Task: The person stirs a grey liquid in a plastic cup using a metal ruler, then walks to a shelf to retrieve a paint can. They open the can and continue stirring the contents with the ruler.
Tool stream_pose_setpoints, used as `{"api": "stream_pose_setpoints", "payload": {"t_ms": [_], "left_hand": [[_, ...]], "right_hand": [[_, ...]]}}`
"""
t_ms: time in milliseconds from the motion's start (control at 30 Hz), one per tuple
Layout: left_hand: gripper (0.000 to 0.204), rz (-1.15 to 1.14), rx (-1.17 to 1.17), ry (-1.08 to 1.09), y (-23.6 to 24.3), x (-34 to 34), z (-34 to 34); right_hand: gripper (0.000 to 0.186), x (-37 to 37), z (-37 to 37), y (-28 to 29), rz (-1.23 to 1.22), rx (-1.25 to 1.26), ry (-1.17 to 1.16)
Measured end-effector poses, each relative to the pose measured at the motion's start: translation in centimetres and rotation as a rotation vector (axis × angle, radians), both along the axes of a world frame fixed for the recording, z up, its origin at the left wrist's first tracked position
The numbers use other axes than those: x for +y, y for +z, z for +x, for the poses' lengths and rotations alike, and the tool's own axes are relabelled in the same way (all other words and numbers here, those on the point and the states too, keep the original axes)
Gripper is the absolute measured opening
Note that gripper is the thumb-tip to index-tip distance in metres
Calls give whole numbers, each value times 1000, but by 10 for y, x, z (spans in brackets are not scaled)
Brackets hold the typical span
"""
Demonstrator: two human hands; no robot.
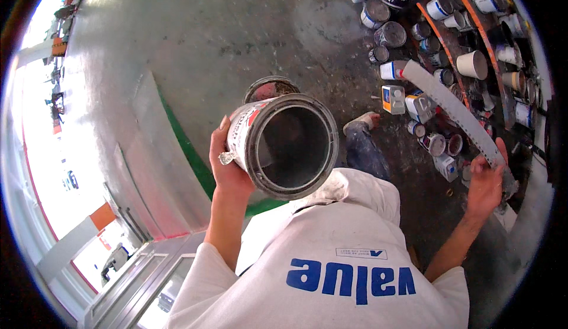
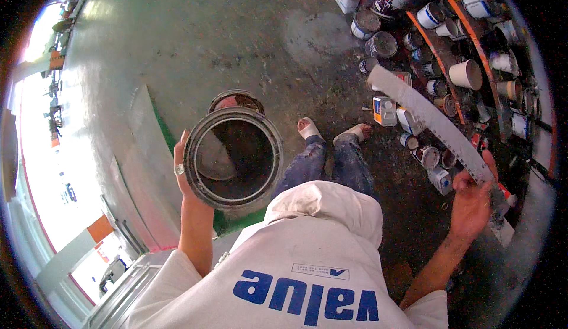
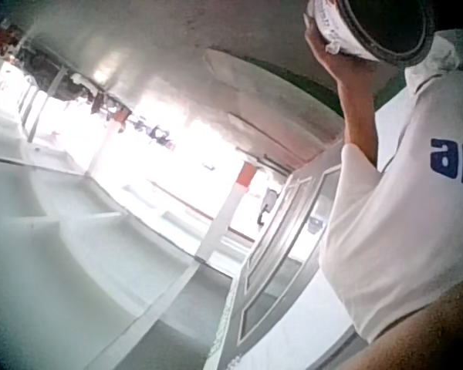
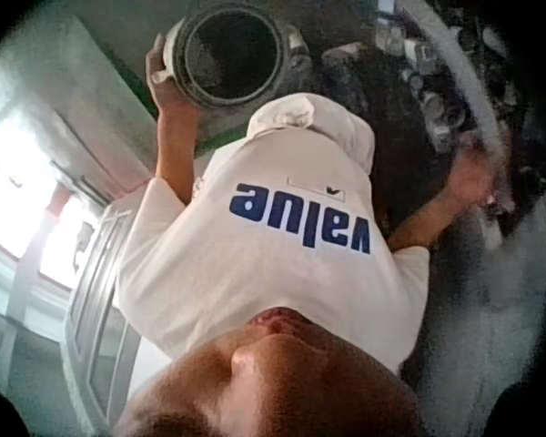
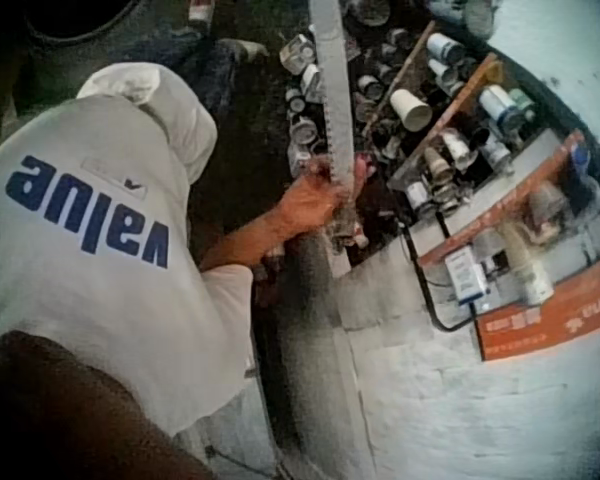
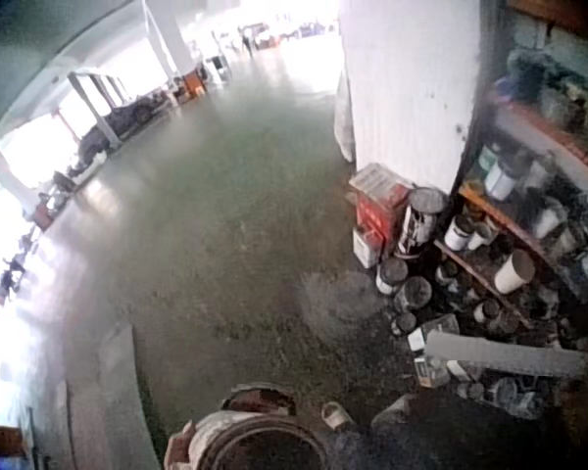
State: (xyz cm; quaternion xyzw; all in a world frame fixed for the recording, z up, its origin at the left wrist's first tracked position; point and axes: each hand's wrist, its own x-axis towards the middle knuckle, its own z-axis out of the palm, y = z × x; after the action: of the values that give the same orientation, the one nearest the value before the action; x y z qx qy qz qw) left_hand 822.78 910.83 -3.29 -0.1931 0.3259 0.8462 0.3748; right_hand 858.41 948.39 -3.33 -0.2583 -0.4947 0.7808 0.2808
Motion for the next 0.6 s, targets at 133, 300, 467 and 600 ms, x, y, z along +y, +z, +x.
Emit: {"api": "stream_pose_setpoints", "payload": {"t_ms": [133,300,467,600], "left_hand": [[43,-86,68,36,11,0,1],[50,-60,16,-137,-15,16,11],[61,183,85,-589,-92,75,54],[69,240,454,-936,-73,138,117]], "right_hand": [[64,-12,-4,-1,-273,50,-265],[59,-43,0,-9,-242,109,-196],[39,-66,30,-23,255,-450,-257],[30,-67,53,-9,591,-843,-290]]}}
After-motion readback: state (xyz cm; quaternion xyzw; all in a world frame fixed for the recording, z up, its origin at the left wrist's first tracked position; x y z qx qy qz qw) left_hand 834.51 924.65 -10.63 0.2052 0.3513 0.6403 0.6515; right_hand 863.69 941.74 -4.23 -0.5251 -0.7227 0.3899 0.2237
